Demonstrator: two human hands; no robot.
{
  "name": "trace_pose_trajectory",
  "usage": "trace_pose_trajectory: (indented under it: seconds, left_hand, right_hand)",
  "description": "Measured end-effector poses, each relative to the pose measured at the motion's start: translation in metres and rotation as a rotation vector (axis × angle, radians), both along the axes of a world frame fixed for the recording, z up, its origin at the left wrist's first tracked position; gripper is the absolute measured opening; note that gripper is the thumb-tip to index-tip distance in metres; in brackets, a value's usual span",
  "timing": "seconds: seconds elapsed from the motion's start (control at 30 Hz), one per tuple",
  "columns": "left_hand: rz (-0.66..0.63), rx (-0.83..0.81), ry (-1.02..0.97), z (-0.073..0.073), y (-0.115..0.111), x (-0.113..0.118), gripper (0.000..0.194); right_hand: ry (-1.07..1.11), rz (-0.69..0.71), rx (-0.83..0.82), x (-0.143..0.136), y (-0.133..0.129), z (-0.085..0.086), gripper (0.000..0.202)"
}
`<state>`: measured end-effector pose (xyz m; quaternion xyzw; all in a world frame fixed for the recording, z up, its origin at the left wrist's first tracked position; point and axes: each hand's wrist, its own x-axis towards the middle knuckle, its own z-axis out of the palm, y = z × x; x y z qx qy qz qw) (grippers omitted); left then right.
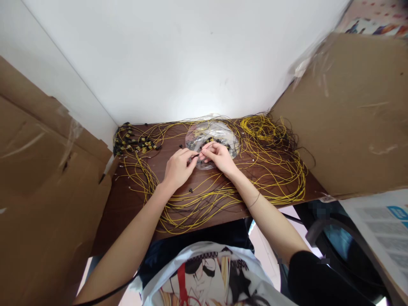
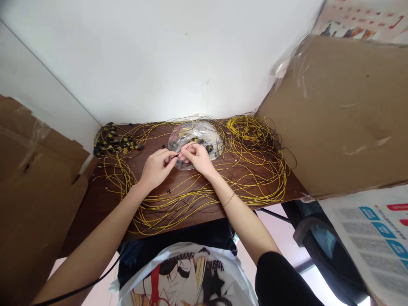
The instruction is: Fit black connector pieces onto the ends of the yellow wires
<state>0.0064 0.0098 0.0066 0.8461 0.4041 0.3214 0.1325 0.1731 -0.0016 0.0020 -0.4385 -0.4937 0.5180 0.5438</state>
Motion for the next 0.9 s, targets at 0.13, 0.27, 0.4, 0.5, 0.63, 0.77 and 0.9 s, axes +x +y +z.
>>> trace_pose_trajectory:
  seconds: [0.13,0.27,0.4,0.5,0.63,0.77,0.9]
  left_hand:
    - [-0.001,0.001,-0.004,-0.0002,-0.0005,-0.0001,0.018]
    - [-0.002,-0.004,0.004,-0.0002,-0.0013,0.0001,0.018]
    - [-0.003,0.007,0.006,-0.0003,-0.0007,-0.0002,0.018]
    - [-0.002,0.006,0.005,-0.0001,-0.0001,-0.0004,0.018]
    - [0.001,0.001,-0.001,0.0008,-0.0006,-0.0002,0.019]
    - [0.003,-0.001,-0.019,0.0024,-0.0007,-0.0007,0.026]
    - [0.057,-0.012,-0.127,0.0027,0.0026,-0.0026,0.029]
  right_hand:
    - [0.019,-0.006,-0.001,-0.0001,0.0007,-0.0008,0.042]
    - [-0.013,-0.020,0.008,-0.0007,-0.0012,0.0016,0.039]
    - [-0.085,-0.008,0.049,-0.0008,-0.0028,0.0030,0.034]
    - [-0.094,-0.003,0.061,-0.0004,-0.0026,0.0023,0.032]
    - [-0.052,-0.004,0.037,0.0000,-0.0024,0.0023,0.035]
    - [-0.027,-0.021,0.023,-0.0003,-0.0031,0.0039,0.037]
    - [-0.037,-0.044,0.011,-0.0005,-0.0036,0.0051,0.036]
